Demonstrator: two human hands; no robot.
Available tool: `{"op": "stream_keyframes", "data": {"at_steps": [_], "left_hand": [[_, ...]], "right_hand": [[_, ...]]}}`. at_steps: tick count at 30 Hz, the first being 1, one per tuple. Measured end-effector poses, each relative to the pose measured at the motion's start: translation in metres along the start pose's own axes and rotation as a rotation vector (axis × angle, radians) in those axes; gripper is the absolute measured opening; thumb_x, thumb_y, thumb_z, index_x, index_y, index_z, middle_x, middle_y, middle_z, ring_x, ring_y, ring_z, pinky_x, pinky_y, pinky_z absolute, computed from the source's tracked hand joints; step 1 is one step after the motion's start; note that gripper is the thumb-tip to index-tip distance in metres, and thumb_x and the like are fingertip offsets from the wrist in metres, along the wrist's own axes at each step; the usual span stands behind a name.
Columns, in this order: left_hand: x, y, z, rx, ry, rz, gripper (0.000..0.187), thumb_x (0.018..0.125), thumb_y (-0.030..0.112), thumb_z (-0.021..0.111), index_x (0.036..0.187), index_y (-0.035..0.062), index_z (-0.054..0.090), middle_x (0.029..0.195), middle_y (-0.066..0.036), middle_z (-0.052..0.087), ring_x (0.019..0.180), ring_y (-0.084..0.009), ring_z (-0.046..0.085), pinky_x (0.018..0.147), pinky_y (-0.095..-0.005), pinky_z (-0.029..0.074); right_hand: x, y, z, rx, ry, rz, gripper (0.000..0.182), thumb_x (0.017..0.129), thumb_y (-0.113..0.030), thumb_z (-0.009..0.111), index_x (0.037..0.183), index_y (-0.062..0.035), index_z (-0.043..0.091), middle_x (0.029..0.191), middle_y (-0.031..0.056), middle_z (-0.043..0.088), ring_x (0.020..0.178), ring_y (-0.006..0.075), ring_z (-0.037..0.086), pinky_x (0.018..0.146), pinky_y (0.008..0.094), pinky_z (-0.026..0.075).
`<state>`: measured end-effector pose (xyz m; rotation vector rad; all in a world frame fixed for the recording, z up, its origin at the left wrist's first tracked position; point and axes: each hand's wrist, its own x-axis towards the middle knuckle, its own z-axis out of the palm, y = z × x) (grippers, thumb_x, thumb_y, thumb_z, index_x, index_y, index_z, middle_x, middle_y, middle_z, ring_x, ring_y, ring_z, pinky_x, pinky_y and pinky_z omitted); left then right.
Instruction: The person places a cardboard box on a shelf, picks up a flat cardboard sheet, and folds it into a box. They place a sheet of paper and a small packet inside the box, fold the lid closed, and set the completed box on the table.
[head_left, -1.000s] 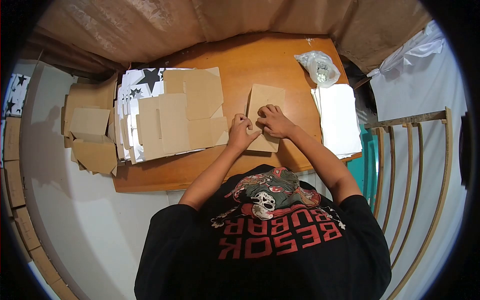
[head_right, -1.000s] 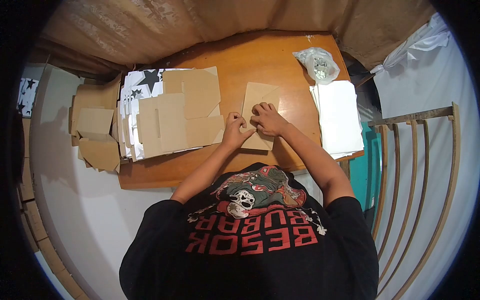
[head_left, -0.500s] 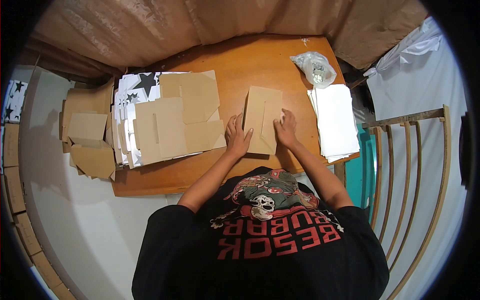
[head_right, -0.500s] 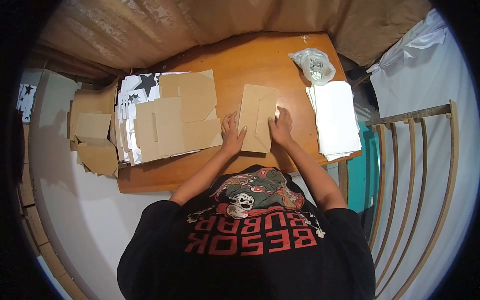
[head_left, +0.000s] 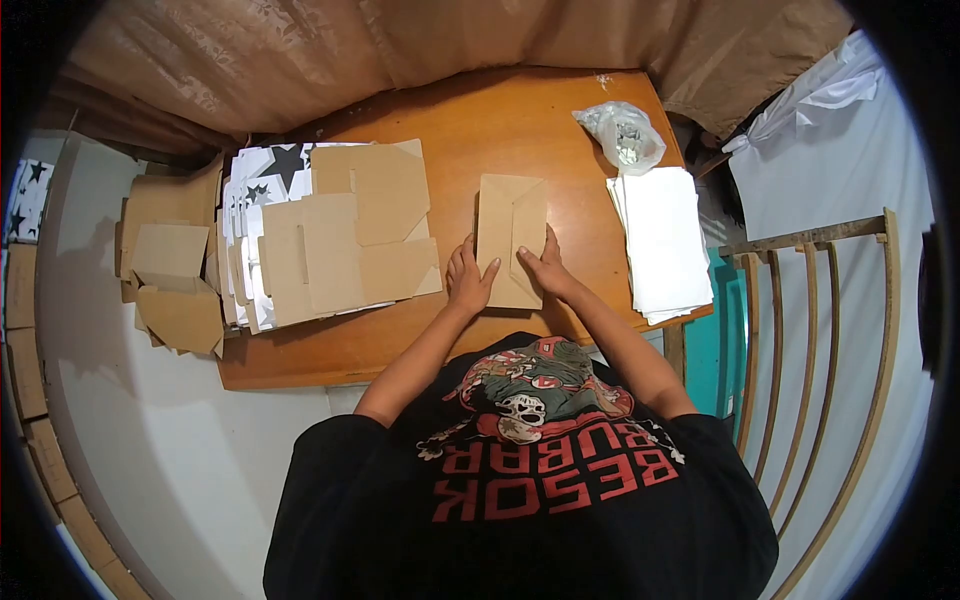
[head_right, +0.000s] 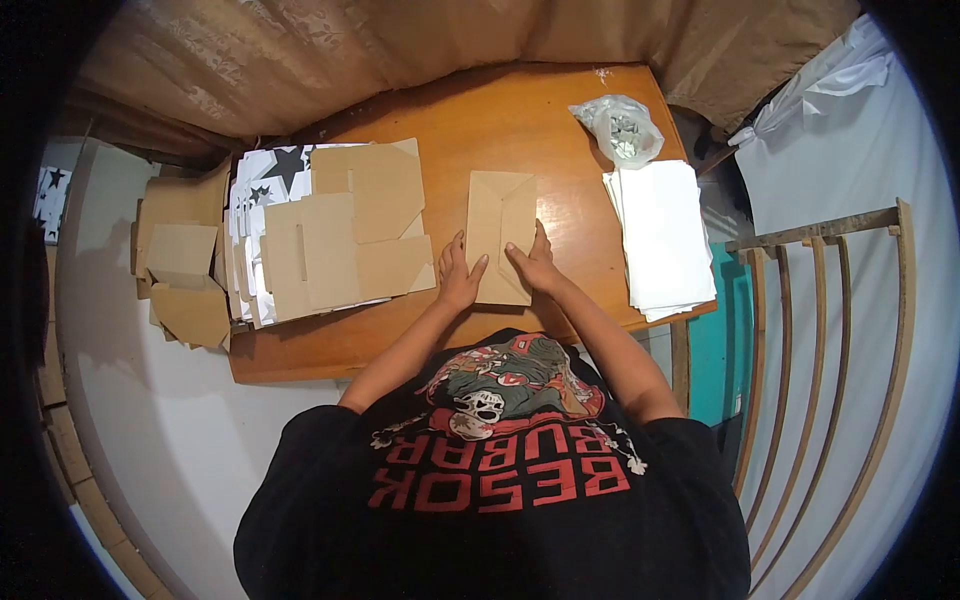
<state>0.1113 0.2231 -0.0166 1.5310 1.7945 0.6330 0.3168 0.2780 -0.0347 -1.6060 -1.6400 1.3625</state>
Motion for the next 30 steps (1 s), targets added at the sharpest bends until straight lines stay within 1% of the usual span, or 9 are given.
{"op": "stream_keyframes", "data": {"at_steps": [3, 9, 11, 12, 14, 20, 23, 25, 30], "left_hand": [[0.000, -0.007, 0.009, -0.118, 0.119, -0.010, 0.075, 0.101, 0.040, 0.061, 0.157, 0.0039, 0.027, 0.150, -0.027, 0.037, 0.141, -0.0414, 0.036, 0.119, -0.0542, 0.025], [-0.022, -0.055, 0.016, -0.459, 0.293, -0.143, 0.063, 0.106, 0.042, 0.052, 0.150, -0.0008, 0.039, 0.125, -0.023, 0.062, 0.116, -0.0346, 0.060, 0.100, -0.0478, 0.047], [-0.044, -0.052, -0.004, -0.799, -0.008, -0.600, 0.074, 0.105, 0.060, 0.044, 0.149, 0.0007, 0.041, 0.117, -0.017, 0.067, 0.108, -0.0311, 0.064, 0.092, -0.0429, 0.051], [-0.053, -0.050, -0.008, -0.802, 0.009, -0.603, 0.074, 0.105, 0.060, 0.044, 0.149, 0.0007, 0.041, 0.117, -0.017, 0.067, 0.108, -0.0311, 0.064, 0.092, -0.0429, 0.051], [-0.069, -0.045, -0.014, -0.845, -0.341, -0.813, 0.093, 0.098, 0.081, 0.024, 0.154, 0.0075, 0.036, 0.121, -0.015, 0.069, 0.090, -0.0230, 0.064, 0.091, -0.0393, 0.049], [-0.073, -0.001, -0.018, -1.019, -0.719, -0.772, 0.106, 0.091, 0.089, 0.012, 0.159, 0.0122, 0.033, 0.135, -0.019, 0.066, 0.111, -0.0262, 0.068, 0.089, -0.0384, 0.052], [-0.065, 0.008, -0.013, -1.291, -0.763, -0.676, 0.103, 0.093, 0.087, 0.009, 0.160, 0.0127, 0.033, 0.136, -0.019, 0.066, 0.122, -0.0291, 0.066, 0.090, -0.0371, 0.054], [-0.059, 0.007, -0.010, -1.283, -0.740, -0.687, 0.101, 0.093, 0.086, 0.009, 0.160, 0.0134, 0.033, 0.137, -0.019, 0.065, 0.122, -0.0299, 0.066, 0.090, -0.0376, 0.055], [-0.052, 0.020, -0.023, -1.199, -0.753, -0.664, 0.101, 0.094, 0.086, 0.010, 0.160, 0.0131, 0.032, 0.144, -0.021, 0.059, 0.125, -0.0342, 0.064, 0.093, -0.0407, 0.057]], "right_hand": [[0.000, -0.008, -0.002, 0.025, 0.049, 0.025, 0.100, 0.097, -0.046, 0.065, 0.161, 0.0017, 0.005, 0.159, 0.0371, 0.017, 0.150, 0.0482, 0.021, 0.124, 0.0523, 0.021], [0.026, -0.026, -0.030, -0.026, 0.240, -0.020, 0.094, 0.096, -0.041, 0.068, 0.160, 0.0019, 0.014, 0.155, 0.0346, 0.024, 0.143, 0.0476, 0.031, 0.119, 0.0514, 0.031], [0.050, -0.025, -0.040, -0.087, 0.325, -0.089, 0.092, 0.094, -0.039, 0.070, 0.158, 0.0021, 0.018, 0.153, 0.0334, 0.027, 0.139, 0.0480, 0.035, 0.117, 0.0521, 0.035], [0.064, -0.023, -0.043, -0.116, 0.356, -0.132, 0.089, 0.093, -0.037, 0.071, 0.157, 0.0011, 0.023, 0.153, 0.0336, 0.028, 0.139, 0.0492, 0.035, 0.117, 0.0528, 0.034], [0.090, -0.024, -0.052, -0.172, 0.323, -0.159, 0.087, 0.092, -0.036, 0.071, 0.158, -0.0014, 0.026, 0.153, 0.0336, 0.027, 0.140, 0.0501, 0.034, 0.117, 0.0527, 0.033], [0.137, -0.036, -0.056, -0.369, 0.109, -0.316, 0.070, 0.091, -0.034, 0.069, 0.151, -0.0093, 0.044, 0.155, 0.0257, 0.038, 0.142, 0.0446, 0.036, 0.118, 0.0519, 0.031], [0.140, -0.047, -0.052, -0.552, -0.027, -0.248, 0.058, 0.091, -0.031, 0.068, 0.142, -0.0060, 0.054, 0.140, 0.0208, 0.055, 0.135, 0.0373, 0.049, 0.108, 0.0457, 0.043], [0.125, -0.069, -0.056, -0.384, -0.055, -0.042, 0.051, 0.092, -0.029, 0.066, 0.136, -0.0036, 0.057, 0.136, 0.0217, 0.059, 0.132, 0.0362, 0.053, 0.104, 0.0404, 0.046], [0.114, -0.046, -0.077, -0.131, 0.094, -0.169, 0.042, 0.096, -0.030, 0.063, 0.125, -0.0004, 0.057, 0.123, 0.0211, 0.062, 0.117, 0.0333, 0.059, 0.100, 0.0404, 0.047]]}}
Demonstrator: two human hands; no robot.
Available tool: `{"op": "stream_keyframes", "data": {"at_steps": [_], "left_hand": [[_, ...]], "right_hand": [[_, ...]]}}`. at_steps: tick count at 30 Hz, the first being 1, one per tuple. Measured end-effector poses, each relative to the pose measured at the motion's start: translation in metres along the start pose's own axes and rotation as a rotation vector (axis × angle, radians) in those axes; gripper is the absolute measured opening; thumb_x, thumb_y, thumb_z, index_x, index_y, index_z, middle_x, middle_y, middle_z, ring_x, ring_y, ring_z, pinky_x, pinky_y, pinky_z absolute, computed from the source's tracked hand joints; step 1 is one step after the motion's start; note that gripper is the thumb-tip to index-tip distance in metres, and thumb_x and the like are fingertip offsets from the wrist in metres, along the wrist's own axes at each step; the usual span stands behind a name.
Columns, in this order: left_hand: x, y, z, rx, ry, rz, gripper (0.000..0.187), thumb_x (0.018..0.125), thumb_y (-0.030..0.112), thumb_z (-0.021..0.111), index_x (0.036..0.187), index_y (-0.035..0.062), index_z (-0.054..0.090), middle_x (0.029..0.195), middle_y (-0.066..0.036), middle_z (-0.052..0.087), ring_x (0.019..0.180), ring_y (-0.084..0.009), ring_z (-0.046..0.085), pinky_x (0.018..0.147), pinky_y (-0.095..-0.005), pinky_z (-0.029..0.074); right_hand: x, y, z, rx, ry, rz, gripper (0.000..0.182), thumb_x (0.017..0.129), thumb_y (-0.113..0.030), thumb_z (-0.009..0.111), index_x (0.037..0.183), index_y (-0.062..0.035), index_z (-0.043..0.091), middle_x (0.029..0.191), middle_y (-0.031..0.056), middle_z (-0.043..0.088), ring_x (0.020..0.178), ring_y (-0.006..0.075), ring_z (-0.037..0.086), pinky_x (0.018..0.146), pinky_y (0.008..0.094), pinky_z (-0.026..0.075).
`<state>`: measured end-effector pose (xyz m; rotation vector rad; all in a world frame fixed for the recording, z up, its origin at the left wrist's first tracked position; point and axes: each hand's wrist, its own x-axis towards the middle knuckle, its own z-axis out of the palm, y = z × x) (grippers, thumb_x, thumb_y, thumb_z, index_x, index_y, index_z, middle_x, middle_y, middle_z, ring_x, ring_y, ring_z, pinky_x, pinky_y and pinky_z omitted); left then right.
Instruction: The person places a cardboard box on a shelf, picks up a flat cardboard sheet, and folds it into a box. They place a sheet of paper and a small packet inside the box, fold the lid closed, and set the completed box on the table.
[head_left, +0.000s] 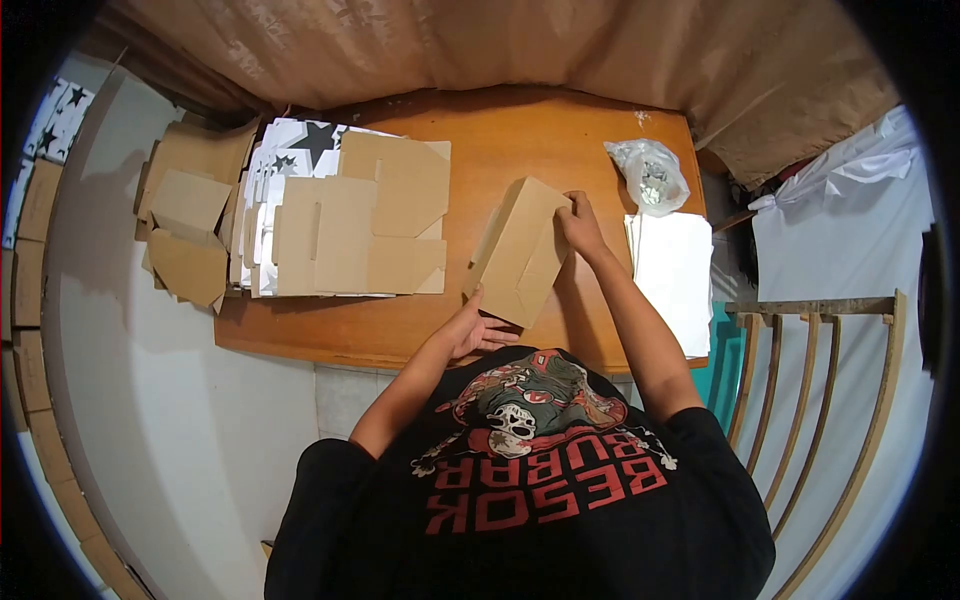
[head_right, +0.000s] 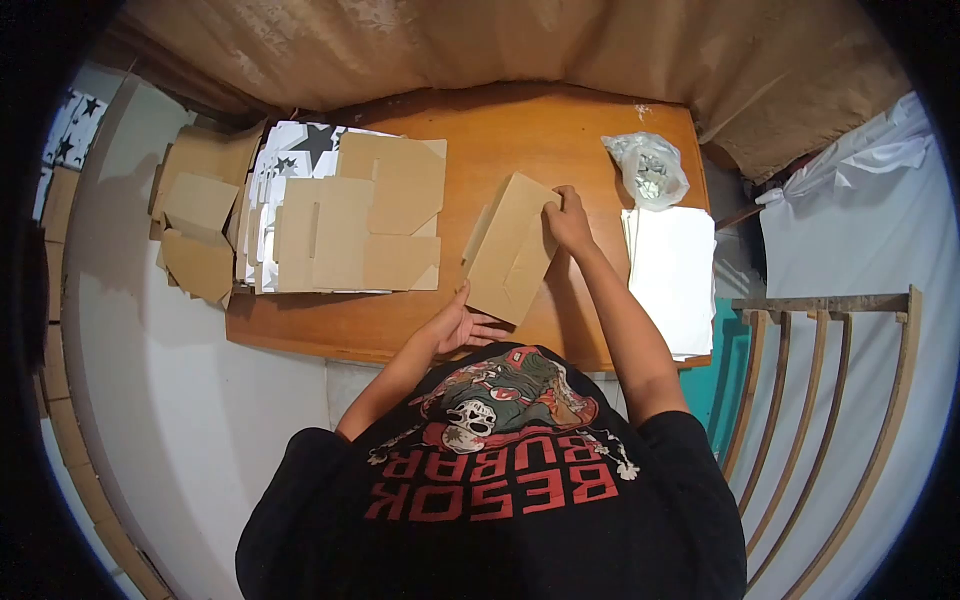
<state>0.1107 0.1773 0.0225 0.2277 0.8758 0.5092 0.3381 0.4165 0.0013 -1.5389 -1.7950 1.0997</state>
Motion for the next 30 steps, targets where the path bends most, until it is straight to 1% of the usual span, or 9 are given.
{"op": "stream_keyframes", "data": {"at_steps": [2, 4, 9, 11, 14, 17, 24, 26, 30], "left_hand": [[-0.010, 0.012, 0.013, -0.008, 0.065, 0.053, 0.099, 0.095, 0.084, 0.011, 0.161, 0.0124, 0.028, 0.153, -0.023, 0.049, 0.127, -0.0395, 0.061, 0.098, -0.0491, 0.055], [-0.018, 0.021, 0.021, -0.063, 0.084, 0.083, 0.098, 0.096, 0.083, 0.014, 0.161, 0.0118, 0.026, 0.156, -0.023, 0.043, 0.129, -0.0413, 0.060, 0.097, -0.0537, 0.054], [-0.009, 0.027, 0.002, -0.250, 0.101, 0.130, 0.085, 0.103, 0.069, 0.028, 0.162, 0.0096, 0.018, 0.158, -0.025, 0.037, 0.131, -0.0463, 0.056, 0.099, -0.0670, 0.050], [-0.010, 0.031, -0.001, -0.347, 0.127, 0.165, 0.068, 0.108, 0.051, 0.036, 0.163, 0.0165, 0.018, 0.160, -0.021, 0.036, 0.133, -0.0441, 0.055, 0.094, -0.0648, 0.054], [-0.014, 0.030, 0.001, -0.114, 0.277, 0.349, 0.072, 0.105, 0.037, 0.048, 0.162, 0.0273, 0.005, 0.163, -0.014, 0.030, 0.135, -0.0410, 0.052, 0.098, -0.0630, 0.049], [-0.013, 0.029, -0.004, -0.126, 0.376, 0.487, 0.068, 0.101, 0.023, 0.054, 0.156, 0.0325, 0.016, 0.160, -0.007, 0.032, 0.133, -0.0307, 0.050, 0.101, -0.0573, 0.043], [-0.002, 0.009, -0.039, -0.127, 0.483, 0.590, 0.062, 0.089, 0.003, 0.056, 0.142, 0.0209, 0.030, 0.144, -0.009, 0.043, 0.126, -0.0243, 0.048, 0.102, -0.0514, 0.037], [0.010, 0.000, -0.062, 0.018, 0.490, 0.768, 0.061, 0.085, -0.003, 0.056, 0.140, 0.0130, 0.036, 0.138, -0.011, 0.047, 0.123, -0.0227, 0.048, 0.103, -0.0402, 0.038], [0.015, -0.007, -0.081, 0.073, 0.617, 0.559, 0.054, 0.083, -0.009, 0.055, 0.131, 0.0122, 0.042, 0.130, -0.009, 0.053, 0.119, -0.0212, 0.052, 0.097, -0.0342, 0.045]], "right_hand": [[-0.012, 0.000, -0.012, 0.121, 0.056, -0.005, 0.040, 0.098, -0.032, 0.060, 0.122, -0.0001, 0.057, 0.120, 0.0227, 0.062, 0.114, 0.0349, 0.060, 0.102, 0.0427, 0.046], [-0.040, -0.031, -0.032, 0.315, 0.211, 0.104, 0.044, 0.107, -0.043, 0.049, 0.113, 0.0003, 0.056, 0.108, 0.0134, 0.057, 0.105, 0.0243, 0.054, 0.099, 0.0360, 0.042], [-0.080, -0.041, -0.054, 0.365, 0.254, 0.173, 0.064, 0.108, -0.058, 0.037, 0.119, 0.0024, 0.057, 0.115, 0.0128, 0.058, 0.114, 0.0224, 0.052, 0.107, 0.0355, 0.036], [-0.088, -0.038, -0.052, 0.498, 0.301, 0.307, 0.066, 0.107, -0.060, 0.040, 0.126, 0.0010, 0.057, 0.118, 0.0110, 0.058, 0.116, 0.0245, 0.052, 0.110, 0.0383, 0.035], [-0.097, -0.033, -0.053, 0.558, 0.273, 0.345, 0.068, 0.105, -0.061, 0.044, 0.135, -0.0018, 0.056, 0.125, 0.0089, 0.059, 0.120, 0.0227, 0.052, 0.110, 0.0388, 0.036], [-0.104, -0.034, -0.054, 0.630, 0.205, 0.308, 0.064, 0.105, -0.058, 0.046, 0.137, -0.0033, 0.057, 0.129, 0.0079, 0.059, 0.120, 0.0201, 0.054, 0.107, 0.0366, 0.039], [-0.111, 0.003, -0.030, 0.865, -0.003, 0.180, 0.049, 0.107, -0.041, 0.050, 0.136, -0.0030, 0.059, 0.120, 0.0056, 0.066, 0.110, 0.0136, 0.057, 0.102, 0.0301, 0.043], [-0.115, 0.022, -0.019, 0.931, -0.031, 0.206, 0.050, 0.107, -0.041, 0.049, 0.138, -0.0028, 0.059, 0.120, 0.0055, 0.066, 0.112, 0.0141, 0.058, 0.102, 0.0300, 0.043], [-0.133, 0.023, -0.007, 1.088, -0.057, 0.249, 0.052, 0.108, -0.041, 0.044, 0.140, -0.0028, 0.059, 0.123, 0.0055, 0.066, 0.115, 0.0153, 0.059, 0.102, 0.0303, 0.044]]}}
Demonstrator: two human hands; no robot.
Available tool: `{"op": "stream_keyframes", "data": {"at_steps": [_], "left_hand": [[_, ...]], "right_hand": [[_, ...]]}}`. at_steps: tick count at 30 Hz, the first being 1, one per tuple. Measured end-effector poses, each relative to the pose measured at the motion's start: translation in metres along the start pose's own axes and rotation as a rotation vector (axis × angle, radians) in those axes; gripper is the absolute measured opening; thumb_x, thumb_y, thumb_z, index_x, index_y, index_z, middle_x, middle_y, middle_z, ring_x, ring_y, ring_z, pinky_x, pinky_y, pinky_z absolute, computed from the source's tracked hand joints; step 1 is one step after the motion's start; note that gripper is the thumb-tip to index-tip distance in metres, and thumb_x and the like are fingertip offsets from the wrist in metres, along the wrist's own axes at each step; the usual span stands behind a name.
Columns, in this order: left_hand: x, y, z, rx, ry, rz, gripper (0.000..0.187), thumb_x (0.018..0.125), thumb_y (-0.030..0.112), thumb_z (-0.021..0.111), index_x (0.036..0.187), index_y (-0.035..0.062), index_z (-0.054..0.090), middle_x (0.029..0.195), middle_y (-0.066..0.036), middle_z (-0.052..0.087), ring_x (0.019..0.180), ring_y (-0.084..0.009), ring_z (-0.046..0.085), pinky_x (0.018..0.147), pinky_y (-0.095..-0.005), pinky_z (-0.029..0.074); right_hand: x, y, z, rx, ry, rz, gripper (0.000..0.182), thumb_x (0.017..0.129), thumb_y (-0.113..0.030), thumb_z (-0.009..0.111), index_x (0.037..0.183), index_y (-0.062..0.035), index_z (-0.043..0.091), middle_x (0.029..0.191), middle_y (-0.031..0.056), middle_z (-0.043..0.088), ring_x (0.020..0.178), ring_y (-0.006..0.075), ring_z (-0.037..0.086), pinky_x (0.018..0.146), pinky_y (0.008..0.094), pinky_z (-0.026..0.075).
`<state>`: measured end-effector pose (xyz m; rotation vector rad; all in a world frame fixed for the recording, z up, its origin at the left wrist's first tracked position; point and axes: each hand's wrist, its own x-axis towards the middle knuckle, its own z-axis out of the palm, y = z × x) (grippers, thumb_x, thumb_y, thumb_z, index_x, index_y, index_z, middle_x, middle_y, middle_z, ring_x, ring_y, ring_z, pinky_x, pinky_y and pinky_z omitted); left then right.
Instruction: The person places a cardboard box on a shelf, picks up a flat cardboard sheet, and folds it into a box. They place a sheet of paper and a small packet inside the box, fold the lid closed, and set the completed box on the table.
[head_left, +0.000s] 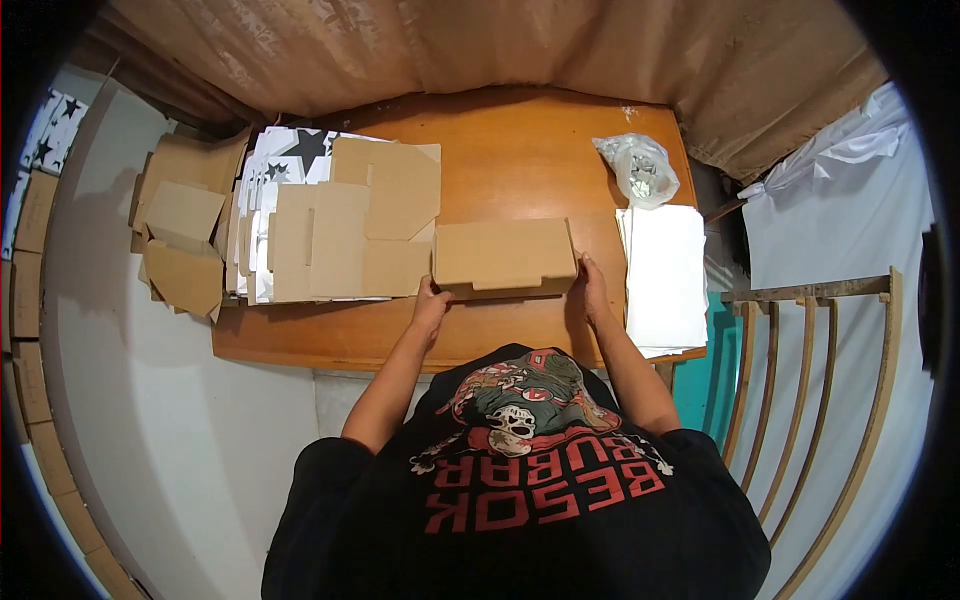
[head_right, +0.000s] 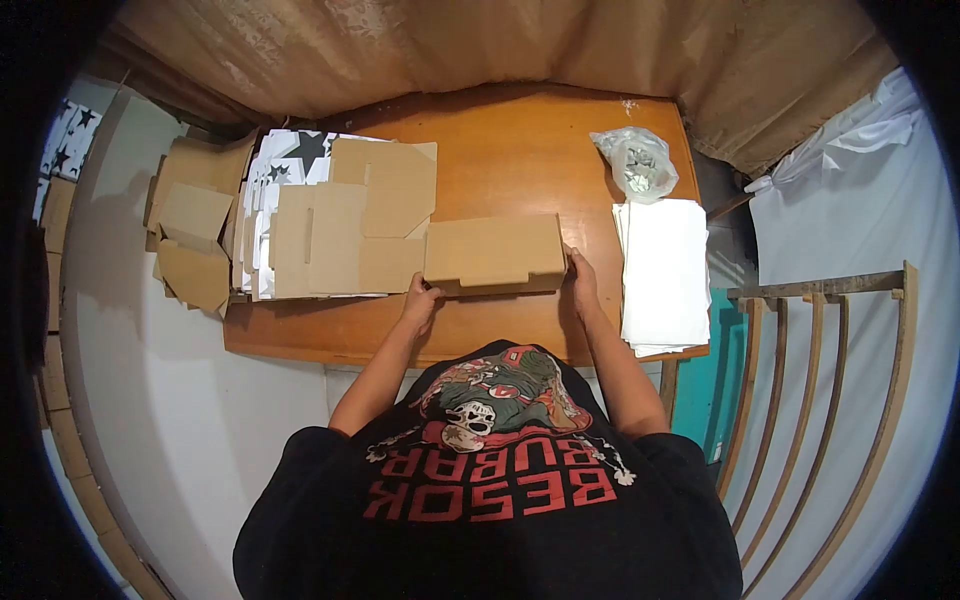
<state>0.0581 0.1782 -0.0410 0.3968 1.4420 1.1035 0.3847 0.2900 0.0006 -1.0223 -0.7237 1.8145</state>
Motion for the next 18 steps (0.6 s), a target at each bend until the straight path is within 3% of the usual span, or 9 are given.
{"op": "stream_keyframes", "data": {"at_steps": [3, 5, 7, 9, 10, 12, 13, 16, 18], "left_hand": [[0.009, -0.014, -0.001, 0.076, 0.053, 0.034, 0.065, 0.081, -0.010, 0.057, 0.141, 0.0097, 0.039, 0.131, -0.012, 0.053, 0.119, -0.0220, 0.052, 0.097, -0.0355, 0.047], [0.014, -0.020, -0.001, 0.200, 0.045, 0.275, 0.077, 0.080, -0.009, 0.058, 0.151, 0.0058, 0.032, 0.140, -0.013, 0.050, 0.118, -0.0245, 0.054, 0.099, -0.0333, 0.046], [-0.018, 0.027, 0.012, 0.147, -0.005, 0.104, 0.086, 0.079, -0.008, 0.059, 0.156, 0.0074, 0.025, 0.146, -0.015, 0.045, 0.128, -0.0269, 0.048, 0.106, -0.0359, 0.041], [-0.023, 0.037, 0.015, 0.092, -0.057, -0.063, 0.095, 0.078, -0.007, 0.061, 0.161, 0.0090, 0.019, 0.152, -0.017, 0.040, 0.139, -0.0294, 0.041, 0.114, -0.0386, 0.036], [-0.015, 0.025, 0.010, 0.200, -0.067, 0.156, 0.100, 0.077, -0.006, 0.063, 0.163, 0.0122, 0.015, 0.154, -0.018, 0.036, 0.145, -0.0315, 0.034, 0.119, -0.0411, 0.030], [-0.016, 0.027, 0.009, 0.311, -0.078, 0.374, 0.106, 0.075, -0.006, 0.064, 0.165, 0.0155, 0.012, 0.157, -0.019, 0.032, 0.150, -0.0336, 0.027, 0.124, -0.0435, 0.024], [-0.021, 0.037, 0.010, 0.488, -0.080, 0.497, 0.109, 0.075, -0.005, 0.065, 0.166, 0.0189, 0.009, 0.159, -0.020, 0.028, 0.150, -0.0368, 0.026, 0.124, -0.0457, 0.024], [-0.031, 0.059, 0.011, 0.770, -0.115, 0.593, 0.111, 0.075, -0.005, 0.066, 0.166, 0.0221, 0.008, 0.165, -0.021, 0.018, 0.153, -0.0428, 0.019, 0.125, -0.0475, 0.022], [-0.031, 0.063, 0.009, 0.873, -0.144, 0.566, 0.110, 0.076, -0.004, 0.067, 0.166, 0.0218, 0.010, 0.169, -0.020, 0.012, 0.155, -0.0458, 0.011, 0.126, -0.0471, 0.020]], "right_hand": [[0.011, 0.032, -0.040, -0.280, 0.082, 0.051, 0.050, 0.109, -0.041, 0.044, 0.138, -0.0031, 0.061, 0.123, 0.0058, 0.066, 0.118, 0.0163, 0.059, 0.101, 0.0319, 0.045], [-0.001, 0.027, -0.035, -0.327, 0.118, 0.035, 0.044, 0.108, -0.038, 0.047, 0.132, -0.0042, 0.061, 0.115, 0.0043, 0.066, 0.109, 0.0157, 0.060, 0.097, 0.0326, 0.047], [-0.008, 0.022, -0.031, -0.374, 0.153, 0.020, 0.038, 0.107, -0.036, 0.051, 0.127, -0.0053, 0.061, 0.107, 0.0027, 0.066, 0.100, 0.0152, 0.062, 0.094, 0.0333, 0.048], [-0.008, 0.018, -0.035, -0.330, 0.124, 0.094, 0.049, 0.104, -0.029, 0.057, 0.146, -0.0063, 0.045, 0.126, 0.0072, 0.061, 0.114, 0.0200, 0.059, 0.100, 0.0383, 0.048], [-0.008, 0.018, -0.035, -0.329, 0.126, 0.094, 0.049, 0.104, -0.029, 0.057, 0.146, -0.0063, 0.045, 0.126, 0.0072, 0.061, 0.114, 0.0200, 0.059, 0.100, 0.0383, 0.048], [-0.014, 0.008, -0.024, -0.432, 0.028, -0.142, 0.085, 0.088, -0.029, 0.081, 0.156, -0.0106, 0.033, 0.151, 0.0169, 0.043, 0.139, 0.0309, 0.044, 0.114, 0.0439, 0.039], [-0.017, 0.000, -0.019, -0.428, 0.030, -0.142, 0.085, 0.088, -0.029, 0.081, 0.156, -0.0106, 0.033, 0.151, 0.0169, 0.043, 0.139, 0.0309, 0.044, 0.114, 0.0439, 0.039], [-0.020, -0.024, -0.001, -1.127, -0.265, -0.400, 0.134, 0.051, -0.044, 0.101, 0.158, -0.0115, 0.028, 0.166, 0.0220, 0.012, 0.154, 0.0446, 0.016, 0.125, 0.0531, 0.024], [-0.025, -0.034, 0.008, -1.207, -0.348, -0.390, 0.131, 0.062, -0.043, 0.098, 0.162, -0.0148, 0.018, 0.168, 0.0160, 0.013, 0.154, 0.0426, 0.015, 0.124, 0.0574, 0.022]]}}
